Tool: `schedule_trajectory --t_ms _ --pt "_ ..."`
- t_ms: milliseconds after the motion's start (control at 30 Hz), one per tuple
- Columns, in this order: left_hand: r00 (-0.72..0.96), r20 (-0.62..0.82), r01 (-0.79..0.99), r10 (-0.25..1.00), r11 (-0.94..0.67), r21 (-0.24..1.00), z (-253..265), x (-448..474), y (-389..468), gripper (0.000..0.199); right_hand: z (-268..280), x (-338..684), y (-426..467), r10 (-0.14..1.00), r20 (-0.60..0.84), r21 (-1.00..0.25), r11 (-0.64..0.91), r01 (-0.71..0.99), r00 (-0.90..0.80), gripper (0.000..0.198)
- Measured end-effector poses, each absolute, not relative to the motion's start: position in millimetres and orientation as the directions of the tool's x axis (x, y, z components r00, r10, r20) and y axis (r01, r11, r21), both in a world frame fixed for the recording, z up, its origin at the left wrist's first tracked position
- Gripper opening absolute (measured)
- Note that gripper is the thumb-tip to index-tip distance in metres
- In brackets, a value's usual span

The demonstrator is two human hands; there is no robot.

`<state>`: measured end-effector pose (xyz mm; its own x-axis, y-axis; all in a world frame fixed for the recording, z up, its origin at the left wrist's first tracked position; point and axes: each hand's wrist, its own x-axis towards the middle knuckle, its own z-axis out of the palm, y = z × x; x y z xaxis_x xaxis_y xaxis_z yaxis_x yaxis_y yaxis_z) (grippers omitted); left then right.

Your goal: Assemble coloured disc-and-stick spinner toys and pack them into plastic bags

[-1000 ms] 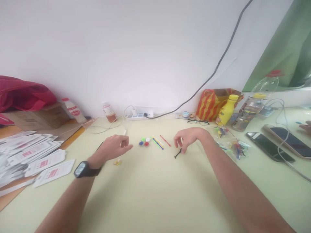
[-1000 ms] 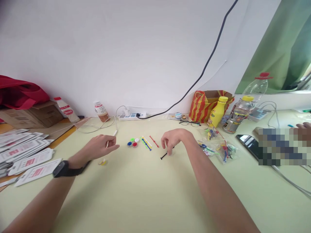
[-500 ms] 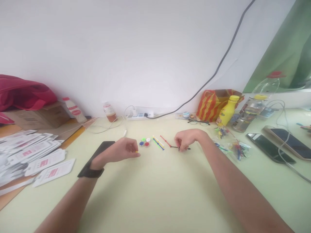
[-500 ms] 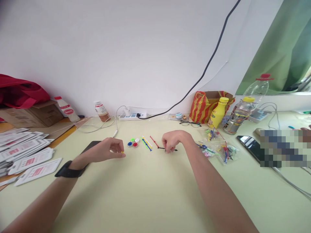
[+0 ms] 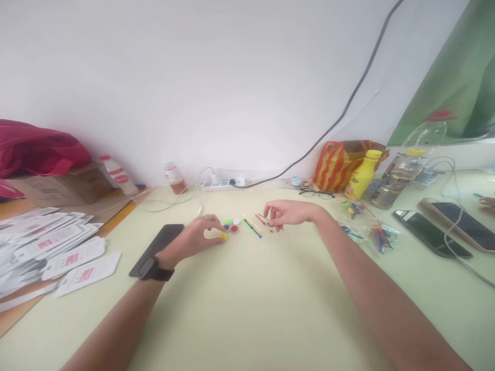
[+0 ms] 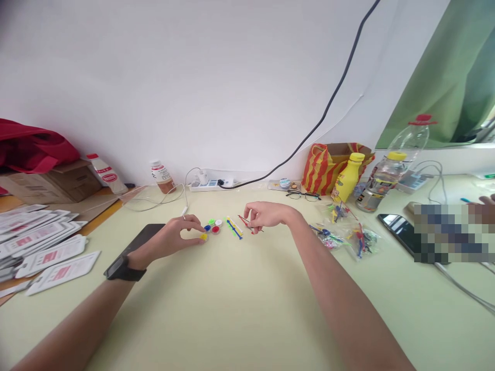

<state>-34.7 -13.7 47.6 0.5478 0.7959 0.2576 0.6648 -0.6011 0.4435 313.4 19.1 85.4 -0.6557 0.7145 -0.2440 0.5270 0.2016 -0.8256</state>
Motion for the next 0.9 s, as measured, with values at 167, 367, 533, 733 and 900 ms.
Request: schedule_trajectory --t_ms 167,367,533,733,900 --pt "0.43 0.484 0.625 0.762 -0.638 0.449 40.6 -11.8 -24.6 0.029 77.3 283.7 17.3 0.732 -0.084 -0.898 0.238 0.37 -0.676 0.023" --pt "0.421 0.541 0.462 0.728 -0.685 0.563 27.1 12.6 -34.0 0.032 57.3 237.4 4.5 0.749 -0.017 -0.972 0.142 0.186 -0.662 0.025" --pt "0.41 0.574 0.427 0.709 -0.705 0.566 28.7 11.4 -32.8 0.013 52.9 232.8 1.7 0.723 -0.024 -0.993 0.064 0.101 -0.691 0.01" --pt "0.429 0.545 0.433 0.721 -0.693 0.577 30.4 12.6 -35.7 0.012 49.8 228.6 0.0 0.752 -0.015 -0.979 0.124 0.165 -0.659 0.013" --pt "0.449 0.494 0.47 0.744 -0.667 0.578 28.6 16.1 -40.0 0.014 42.5 225.7 2.2 0.831 -0.011 -0.913 0.218 0.344 -0.557 0.007"
